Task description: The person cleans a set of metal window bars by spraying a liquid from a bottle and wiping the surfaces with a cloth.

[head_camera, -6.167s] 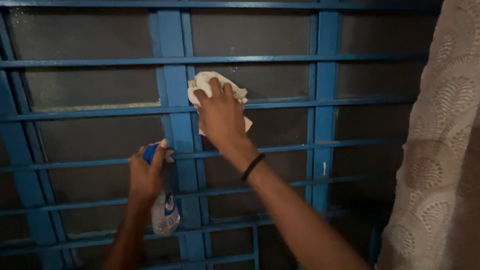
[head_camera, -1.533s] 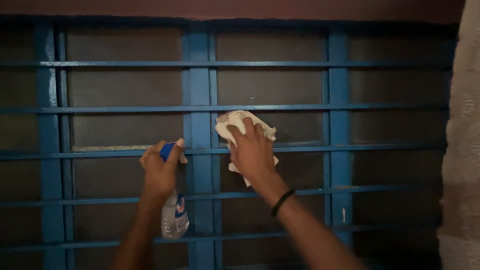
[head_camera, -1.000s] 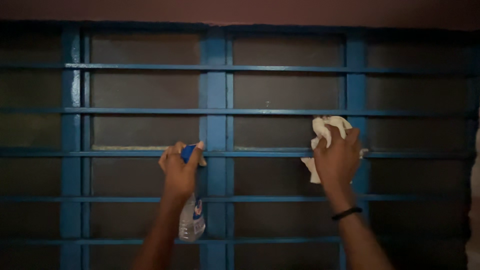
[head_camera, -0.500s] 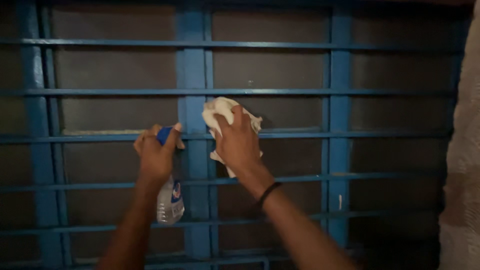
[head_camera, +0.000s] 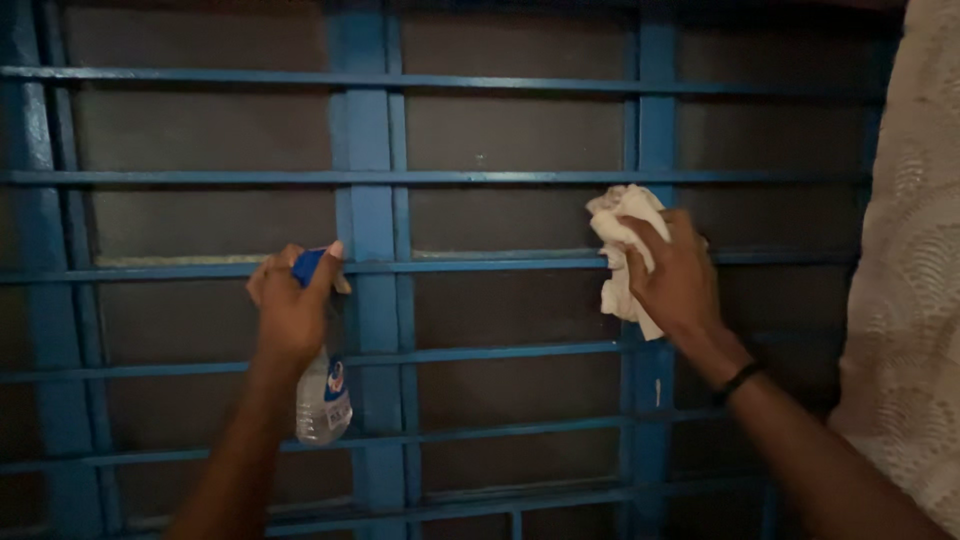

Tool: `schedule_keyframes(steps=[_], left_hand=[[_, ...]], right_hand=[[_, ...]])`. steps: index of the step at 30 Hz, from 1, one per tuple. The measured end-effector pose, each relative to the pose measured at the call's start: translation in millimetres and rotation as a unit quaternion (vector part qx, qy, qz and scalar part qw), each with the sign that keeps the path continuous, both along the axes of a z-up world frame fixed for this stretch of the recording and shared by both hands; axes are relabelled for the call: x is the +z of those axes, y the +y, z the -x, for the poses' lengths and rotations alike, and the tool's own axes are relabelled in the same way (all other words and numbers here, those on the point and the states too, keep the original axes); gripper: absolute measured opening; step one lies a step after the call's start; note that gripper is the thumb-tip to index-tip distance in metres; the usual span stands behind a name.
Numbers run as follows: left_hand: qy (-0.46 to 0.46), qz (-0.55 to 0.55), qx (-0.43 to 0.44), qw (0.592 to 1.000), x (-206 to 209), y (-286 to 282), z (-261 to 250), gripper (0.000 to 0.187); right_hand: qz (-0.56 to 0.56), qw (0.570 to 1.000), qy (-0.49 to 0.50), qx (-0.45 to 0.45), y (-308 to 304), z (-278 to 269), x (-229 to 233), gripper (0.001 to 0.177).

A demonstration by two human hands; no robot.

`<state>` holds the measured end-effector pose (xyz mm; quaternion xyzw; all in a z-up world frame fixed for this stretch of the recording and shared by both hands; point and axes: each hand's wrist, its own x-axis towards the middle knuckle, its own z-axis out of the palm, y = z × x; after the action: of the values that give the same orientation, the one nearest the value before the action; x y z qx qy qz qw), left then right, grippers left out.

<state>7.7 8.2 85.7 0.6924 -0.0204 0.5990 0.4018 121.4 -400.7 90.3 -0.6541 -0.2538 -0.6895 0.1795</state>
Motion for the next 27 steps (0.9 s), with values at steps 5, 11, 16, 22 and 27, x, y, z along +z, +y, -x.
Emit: schedule_keyframes(steps=[5,11,16,22,27], left_hand=[[-0.008,-0.071,0.037,0.997,0.6,1.1,5.9,0.045],[-0.025,-0.066,0.01,0.997,-2.4,-2.7,0.8,0.042],[-0.032,-0.067,0.009,0.997,1.0,-1.3,-4.1,0.045],[-0.002,-0.045,0.0,0.999,-0.6,0.6,-4.8,0.042],[-0.035,-0.116,0.055,0.991,-1.7,6.4,-1.8,0.045]], right_hand=[[-0.197,0.974,-0.075,0.082,13.3,-16.4,17.7,0.034],[-0.249,0.968,-0.036,0.018,61.6,-16.2,38.1,0.035],[-0.234,0.968,0.082,0.05,131.9,19.7,48.9,0.042],[-0.082,0.991,0.095,0.04,242.2,78.4,64.9,0.046],[0.073,0.992,0.012,0.107,258.9,92.0,73.5,0.033]])
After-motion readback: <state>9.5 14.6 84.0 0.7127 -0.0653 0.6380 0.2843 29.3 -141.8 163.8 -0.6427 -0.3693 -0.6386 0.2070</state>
